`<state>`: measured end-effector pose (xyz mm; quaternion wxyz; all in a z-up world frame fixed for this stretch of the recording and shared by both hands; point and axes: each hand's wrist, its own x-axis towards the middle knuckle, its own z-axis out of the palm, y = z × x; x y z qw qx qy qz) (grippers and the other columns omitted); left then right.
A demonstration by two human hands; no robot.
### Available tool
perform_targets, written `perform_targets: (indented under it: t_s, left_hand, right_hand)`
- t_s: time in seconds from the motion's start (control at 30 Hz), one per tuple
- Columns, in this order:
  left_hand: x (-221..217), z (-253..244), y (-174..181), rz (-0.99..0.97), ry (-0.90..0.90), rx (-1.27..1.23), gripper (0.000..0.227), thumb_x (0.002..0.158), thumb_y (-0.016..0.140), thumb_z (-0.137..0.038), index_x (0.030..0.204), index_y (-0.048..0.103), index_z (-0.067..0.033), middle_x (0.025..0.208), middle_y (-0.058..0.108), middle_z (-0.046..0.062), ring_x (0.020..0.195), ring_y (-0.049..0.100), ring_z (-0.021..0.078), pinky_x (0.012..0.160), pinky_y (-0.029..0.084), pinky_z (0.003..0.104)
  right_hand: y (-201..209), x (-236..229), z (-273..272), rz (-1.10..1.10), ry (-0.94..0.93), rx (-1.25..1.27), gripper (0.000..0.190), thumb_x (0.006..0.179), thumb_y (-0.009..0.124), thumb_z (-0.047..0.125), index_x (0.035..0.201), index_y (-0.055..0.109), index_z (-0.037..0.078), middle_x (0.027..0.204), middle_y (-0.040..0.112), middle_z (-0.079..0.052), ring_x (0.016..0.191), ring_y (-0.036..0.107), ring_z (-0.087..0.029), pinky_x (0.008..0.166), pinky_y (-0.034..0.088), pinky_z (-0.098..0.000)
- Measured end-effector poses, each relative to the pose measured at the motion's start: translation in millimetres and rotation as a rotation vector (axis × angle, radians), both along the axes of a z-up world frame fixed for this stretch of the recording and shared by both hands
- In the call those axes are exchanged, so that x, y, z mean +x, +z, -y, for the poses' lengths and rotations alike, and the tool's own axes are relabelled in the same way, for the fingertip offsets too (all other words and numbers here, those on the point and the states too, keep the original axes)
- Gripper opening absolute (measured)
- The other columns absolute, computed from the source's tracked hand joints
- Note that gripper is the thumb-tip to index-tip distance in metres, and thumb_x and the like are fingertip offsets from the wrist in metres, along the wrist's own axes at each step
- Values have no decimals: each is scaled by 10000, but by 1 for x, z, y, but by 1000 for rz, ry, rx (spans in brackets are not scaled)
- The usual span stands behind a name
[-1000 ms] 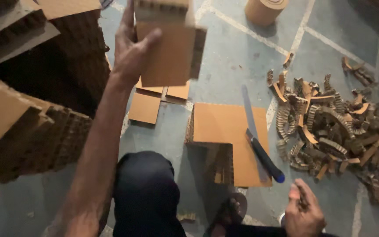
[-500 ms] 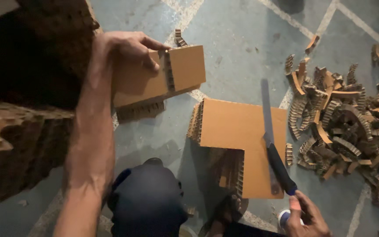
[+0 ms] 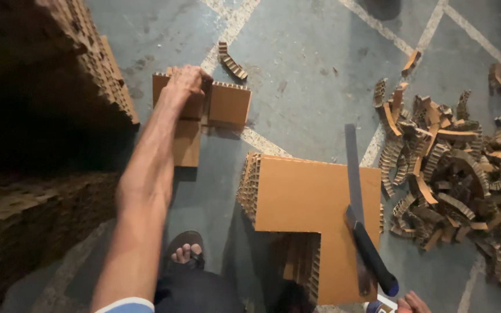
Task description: The person sits on the floor and uses a metal ruler and a utility knife to cut corrugated cardboard sheets into smaller rectangular pieces. They repeatedly measure, score, and snap the cardboard, then separate the cut pieces and set them aside.
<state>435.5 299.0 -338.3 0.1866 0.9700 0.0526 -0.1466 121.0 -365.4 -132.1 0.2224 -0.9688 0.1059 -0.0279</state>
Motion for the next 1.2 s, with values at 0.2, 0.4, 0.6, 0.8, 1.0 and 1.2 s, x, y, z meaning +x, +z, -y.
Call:
perform_targets:
  t_s: [0.2, 0.4, 0.6, 0.8, 1.0, 1.2]
  left_hand:
    - [8, 10, 4, 69, -85, 188, 549, 879, 775, -186, 1357, 669, -433, 1371, 670, 10, 1281, 606, 313, 1189, 217, 764]
    - [-42, 29, 29, 468, 92, 256, 889, 747, 801, -172, 1561, 446, -130, 1531, 443, 208, 1396, 418, 364, 1126, 259, 705]
    - [-79, 47, 127, 286, 141, -291, 548, 1040, 687, -315, 1541, 562, -132, 1436, 646, 224, 1353, 612, 370, 1225, 483, 510]
    - [-143, 97, 267, -121, -165, -375, 937, 806, 682, -608, 1600, 362, -228, 1472, 554, 169, 1385, 513, 329, 1128, 424, 523]
    - [-167, 145, 297, -165, -444, -34, 1280, 718, 735, -759, 1571, 118, -30, 1561, 352, 216, 1447, 335, 369, 1140, 329, 528]
    - [-179, 160, 269, -334, -277, -24, 1257, 807, 720, -737, 1540, 182, 131, 1466, 464, 364, 1394, 475, 442, 1117, 458, 481]
  right_hand:
    - [5, 1, 4, -14, 247, -43, 322, 892, 718, 152, 1183, 734, 15, 1236, 689, -219, 1206, 669, -300, 1041, 522, -404]
    - [8, -17, 12, 98, 227, 52, 310, 912, 691, 159, 1190, 739, 30, 1302, 678, -221, 1249, 667, -312, 1072, 516, -401]
    - [75, -57, -103, 302, -9, 12, 258, 947, 707, 144, 1177, 735, 33, 1297, 699, -193, 1168, 700, -312, 1015, 539, -372]
    - [124, -12, -171, 341, 160, -28, 380, 864, 771, 156, 1210, 715, 9, 1331, 672, -210, 1220, 659, -382, 1024, 511, -418]
    - [106, 9, -164, 223, 173, 51, 566, 886, 761, 299, 1294, 638, -74, 1318, 631, -296, 1204, 616, -456, 1009, 492, -458]
    - [103, -14, -164, -40, 81, 125, 649, 872, 734, 381, 1342, 604, -48, 1166, 690, -288, 1080, 683, -420, 927, 528, -445]
